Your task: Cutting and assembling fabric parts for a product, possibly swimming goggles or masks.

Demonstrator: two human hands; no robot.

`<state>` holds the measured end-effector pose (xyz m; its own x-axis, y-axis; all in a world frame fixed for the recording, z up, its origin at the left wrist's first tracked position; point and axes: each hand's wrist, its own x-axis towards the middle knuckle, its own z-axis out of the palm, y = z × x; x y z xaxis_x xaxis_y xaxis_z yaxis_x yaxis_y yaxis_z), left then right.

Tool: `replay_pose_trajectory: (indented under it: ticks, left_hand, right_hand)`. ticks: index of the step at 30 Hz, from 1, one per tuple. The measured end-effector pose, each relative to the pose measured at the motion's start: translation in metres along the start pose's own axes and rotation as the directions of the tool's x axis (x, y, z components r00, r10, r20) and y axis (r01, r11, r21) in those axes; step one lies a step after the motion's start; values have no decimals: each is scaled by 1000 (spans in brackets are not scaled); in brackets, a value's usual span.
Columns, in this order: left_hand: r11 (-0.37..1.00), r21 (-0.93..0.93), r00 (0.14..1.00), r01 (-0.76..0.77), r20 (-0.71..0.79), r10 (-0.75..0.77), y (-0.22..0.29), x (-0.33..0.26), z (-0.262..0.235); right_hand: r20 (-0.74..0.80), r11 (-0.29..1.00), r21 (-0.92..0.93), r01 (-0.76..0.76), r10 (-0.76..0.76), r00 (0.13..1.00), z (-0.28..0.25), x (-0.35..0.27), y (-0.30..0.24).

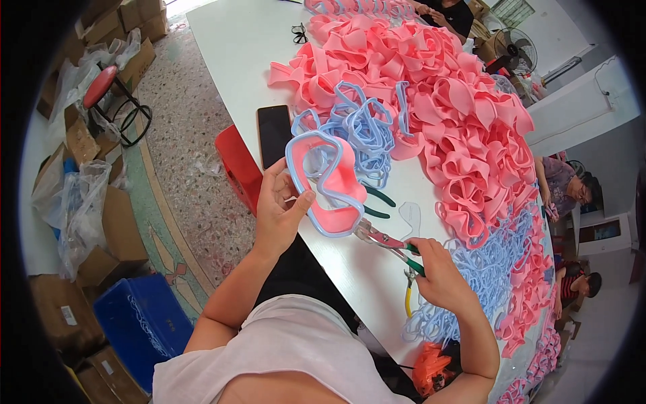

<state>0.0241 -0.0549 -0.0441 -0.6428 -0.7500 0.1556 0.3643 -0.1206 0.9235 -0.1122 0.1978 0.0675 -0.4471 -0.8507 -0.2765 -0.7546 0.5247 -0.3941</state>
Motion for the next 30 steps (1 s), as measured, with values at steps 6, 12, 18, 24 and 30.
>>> replay_pose_trajectory:
  ticks: [6, 12, 18, 24, 30]
  left_hand:
    - [999, 31, 996, 18, 88, -21, 2, 2, -2]
    - [999, 40, 991, 32, 125, -37, 6, 2, -3]
    - [999, 37, 993, -21, 115, 16, 15, -5, 4]
    - [979, 152, 990, -136, 43, 131, 10, -11, 13]
    - [986, 51, 987, -159, -7, 160, 6, -10, 6]
  right_hand:
    - [40, 999, 6, 53, -53, 998, -5, 1, 3]
    - [-22, 996, -47, 75, -77, 997, -1, 4, 7]
    - [-51, 984, -177, 11, -21, 999, 9, 5, 11]
    - [-121, 977, -211, 10, -36, 992, 10, -4, 5]
    - [-159, 977, -209, 29, -64, 985, 5, -8, -3]
